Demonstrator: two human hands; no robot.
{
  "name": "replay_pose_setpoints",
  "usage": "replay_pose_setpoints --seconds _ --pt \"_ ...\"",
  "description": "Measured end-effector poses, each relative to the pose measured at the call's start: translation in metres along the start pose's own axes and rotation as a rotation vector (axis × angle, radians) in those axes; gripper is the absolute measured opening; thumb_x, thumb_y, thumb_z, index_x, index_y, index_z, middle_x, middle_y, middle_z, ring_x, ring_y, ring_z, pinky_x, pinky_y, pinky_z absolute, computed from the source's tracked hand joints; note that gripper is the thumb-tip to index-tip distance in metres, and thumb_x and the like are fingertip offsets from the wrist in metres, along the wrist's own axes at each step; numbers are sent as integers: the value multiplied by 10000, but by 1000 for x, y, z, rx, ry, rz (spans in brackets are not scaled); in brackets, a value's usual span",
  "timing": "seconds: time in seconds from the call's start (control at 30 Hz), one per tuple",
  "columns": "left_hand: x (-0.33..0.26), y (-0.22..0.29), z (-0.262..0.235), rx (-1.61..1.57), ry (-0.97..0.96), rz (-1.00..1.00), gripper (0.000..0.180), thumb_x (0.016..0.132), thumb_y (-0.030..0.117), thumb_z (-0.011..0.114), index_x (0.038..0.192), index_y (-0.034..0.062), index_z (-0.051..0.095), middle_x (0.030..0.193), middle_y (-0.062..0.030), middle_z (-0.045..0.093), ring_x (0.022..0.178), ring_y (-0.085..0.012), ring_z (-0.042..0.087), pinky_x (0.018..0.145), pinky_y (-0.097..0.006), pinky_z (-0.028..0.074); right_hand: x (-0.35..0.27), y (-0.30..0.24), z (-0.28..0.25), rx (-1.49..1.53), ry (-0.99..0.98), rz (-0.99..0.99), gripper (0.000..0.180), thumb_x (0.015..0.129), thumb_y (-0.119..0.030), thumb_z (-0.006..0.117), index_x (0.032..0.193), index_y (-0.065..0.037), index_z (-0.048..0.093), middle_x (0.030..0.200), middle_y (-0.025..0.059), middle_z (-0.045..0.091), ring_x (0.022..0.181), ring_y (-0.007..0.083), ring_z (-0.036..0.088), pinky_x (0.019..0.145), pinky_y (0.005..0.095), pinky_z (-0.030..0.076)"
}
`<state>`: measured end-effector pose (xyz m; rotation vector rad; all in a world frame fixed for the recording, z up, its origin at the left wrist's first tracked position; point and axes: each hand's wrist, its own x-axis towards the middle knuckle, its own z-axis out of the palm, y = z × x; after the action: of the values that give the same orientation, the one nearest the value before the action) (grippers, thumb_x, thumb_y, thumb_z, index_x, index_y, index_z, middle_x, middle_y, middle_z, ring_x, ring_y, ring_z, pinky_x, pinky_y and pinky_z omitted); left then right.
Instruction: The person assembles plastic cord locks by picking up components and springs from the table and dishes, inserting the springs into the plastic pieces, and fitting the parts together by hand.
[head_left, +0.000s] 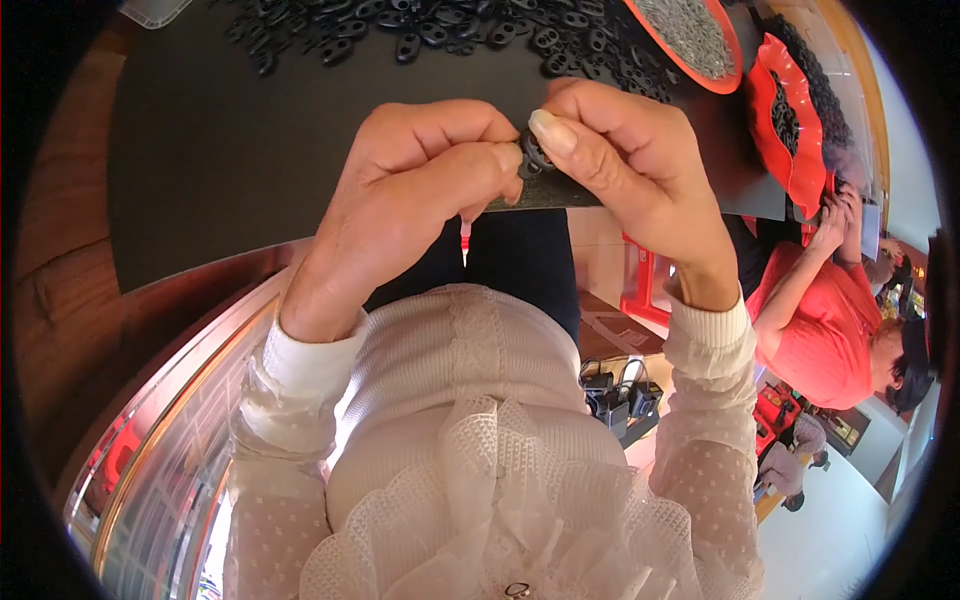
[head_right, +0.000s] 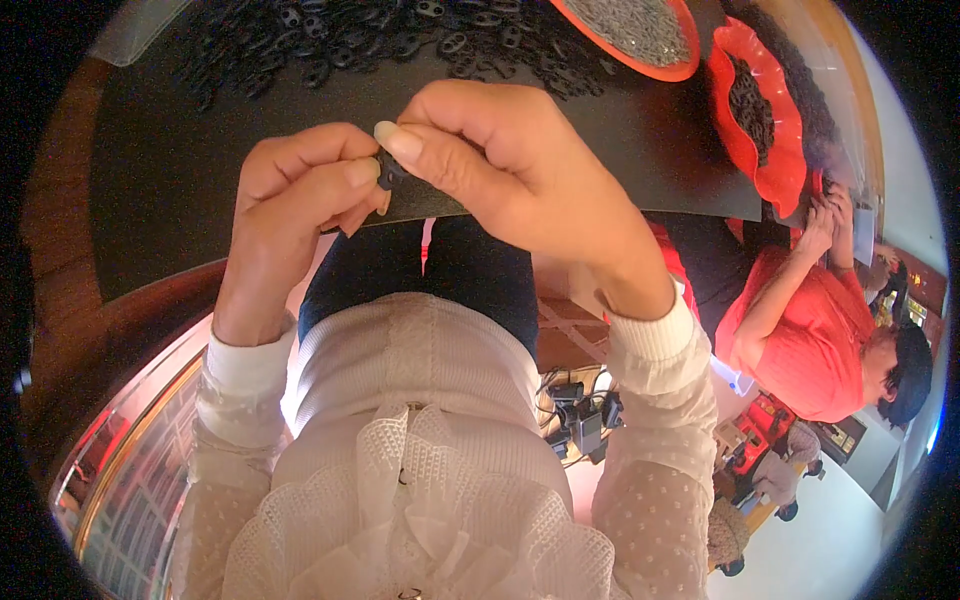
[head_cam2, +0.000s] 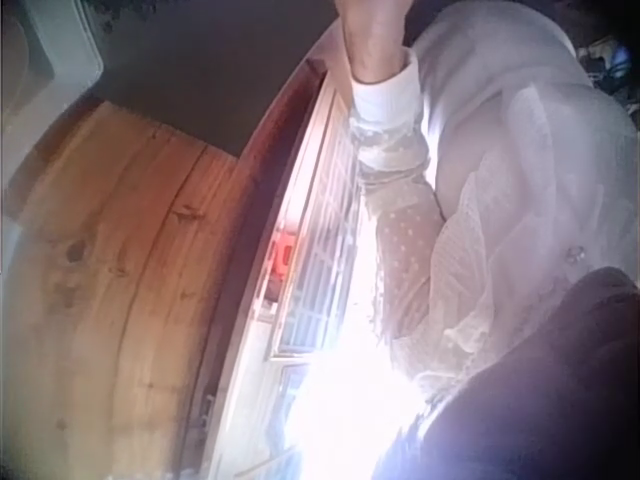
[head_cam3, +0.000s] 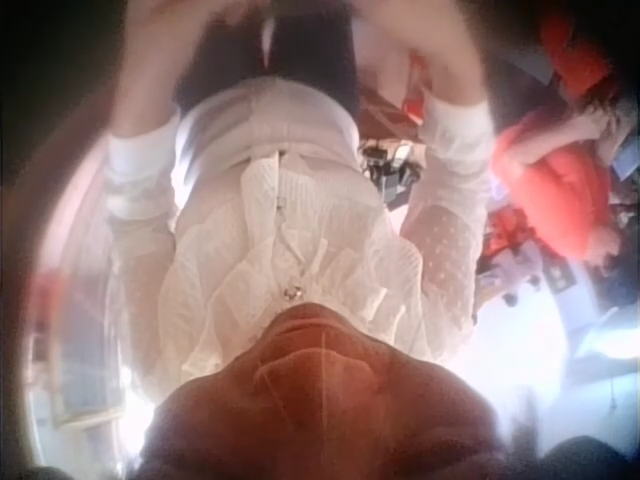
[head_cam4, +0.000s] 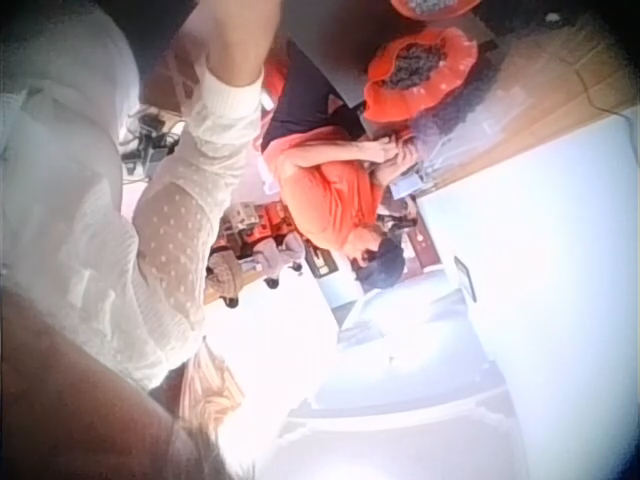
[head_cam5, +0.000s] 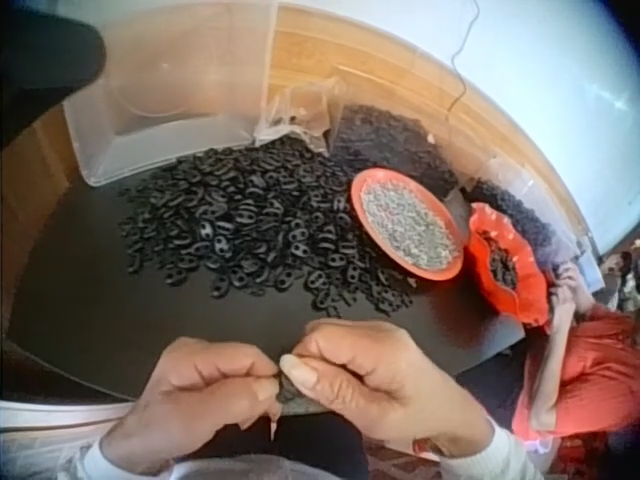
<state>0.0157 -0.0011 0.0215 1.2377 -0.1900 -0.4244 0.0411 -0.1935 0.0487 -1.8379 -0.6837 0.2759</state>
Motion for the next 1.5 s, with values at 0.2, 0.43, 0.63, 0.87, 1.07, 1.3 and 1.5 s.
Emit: replay_pose_setpoints --seconds 0.2,0.43,0.63,0.87,1.07,1.3,1.5 --pt "0 1 -2 -81 41 -36 159 826 83 545 754 -16 647 612 -28 588 528 -50 495 474 -198 357 -7 0 9 -749 172 -456 502 631 -366 793 916 9 620 736 88 499 524 217 519 444 304 411" --pt "-2 3 0 -24 41 -56 191 830 127 548 743 -13 645 639 -67 629 525 -69 529 472 -200 375 -9 -3 10 -817 132 -440 449 678 -257 808 963 35 619 758 94 503 516 203 523 442 291 420" --pt "2 4 -3 -8 -101 -80 220 838 165 548 726 -6 632 614 -42 593 566 -81 547 493 -214 385 -14 -10 8 -824 79 -417 360 687 -259 779 879 -3 613 731 59 476 513 208 551 457 307 459" --pt "5 4 4 81 -85 -27 221 832 149 530 662 12 563 574 13 496 541 -50 467 486 -213 350 -15 -12 5 -839 93 -426 336 687 -252 783 864 -24 610 731 61 487 536 213 563 458 315 458" --pt "5 0 3 69 -93 5 214 821 136 532 640 22 533 564 33 458 529 -34 412 477 -220 317 -24 -8 10 -433 81 -125 266 757 -186 752 849 -17 568 691 95 509 571 273 562 492 356 432" --pt "4 5 6 109 -91 18 231 824 142 531 627 23 515 557 41 439 521 -36 397 470 -227 309 -21 -10 7 -332 -5 -100 217 800 -136 716 843 0 552 677 116 519 566 260 539 497 346 398" --pt "4 1 6 167 -44 3 256 824 138 507 602 14 482 550 34 427 517 -46 385 463 -242 302 -24 -13 11 -217 33 80 224 833 -165 709 835 2 560 635 64 512 537 164 499 506 295 381"
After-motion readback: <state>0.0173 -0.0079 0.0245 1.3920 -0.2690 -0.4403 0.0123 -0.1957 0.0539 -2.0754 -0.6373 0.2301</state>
